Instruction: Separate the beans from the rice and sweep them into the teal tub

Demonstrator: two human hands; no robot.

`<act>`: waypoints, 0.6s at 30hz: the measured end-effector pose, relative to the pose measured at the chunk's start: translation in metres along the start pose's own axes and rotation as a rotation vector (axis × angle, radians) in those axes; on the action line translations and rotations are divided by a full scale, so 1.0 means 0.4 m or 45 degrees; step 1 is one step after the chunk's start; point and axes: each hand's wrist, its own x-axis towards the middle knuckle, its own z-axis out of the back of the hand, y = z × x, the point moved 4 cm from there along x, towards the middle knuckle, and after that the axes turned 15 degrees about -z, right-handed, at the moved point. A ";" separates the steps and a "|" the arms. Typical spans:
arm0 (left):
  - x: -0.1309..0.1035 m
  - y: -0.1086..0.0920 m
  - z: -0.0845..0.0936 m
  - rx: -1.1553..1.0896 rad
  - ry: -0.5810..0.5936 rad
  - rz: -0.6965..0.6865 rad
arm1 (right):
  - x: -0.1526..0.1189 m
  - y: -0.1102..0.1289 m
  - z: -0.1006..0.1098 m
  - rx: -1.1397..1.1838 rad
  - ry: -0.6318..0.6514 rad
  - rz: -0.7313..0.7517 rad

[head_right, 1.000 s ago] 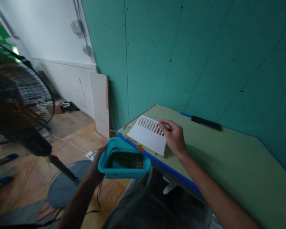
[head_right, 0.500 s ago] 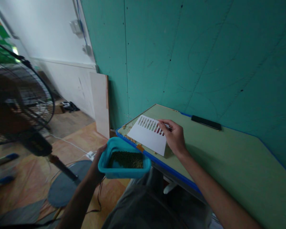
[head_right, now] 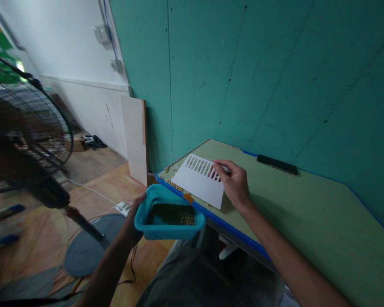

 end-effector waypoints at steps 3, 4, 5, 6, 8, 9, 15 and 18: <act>0.003 0.002 -0.001 -0.021 0.051 -0.002 | 0.001 -0.004 0.000 0.002 0.000 -0.001; 0.003 0.002 -0.002 -0.018 0.057 -0.003 | 0.002 -0.005 0.000 0.002 0.003 -0.003; 0.003 0.001 -0.002 -0.013 0.055 -0.006 | 0.002 -0.006 0.001 0.003 0.006 -0.004; 0.002 -0.001 -0.002 -0.007 0.044 -0.009 | 0.002 -0.006 0.001 0.004 0.009 -0.007; -0.001 -0.005 -0.002 0.005 0.002 -0.017 | 0.001 -0.006 0.002 0.003 0.013 -0.009; -0.002 -0.008 -0.002 0.013 -0.021 -0.027 | 0.001 -0.005 0.003 0.003 0.014 -0.009; -0.006 -0.010 -0.004 0.025 0.002 -0.025 | -0.004 0.000 0.001 0.015 0.019 -0.011; -0.004 -0.007 -0.007 0.012 0.031 0.002 | -0.006 0.003 0.000 0.013 0.016 -0.012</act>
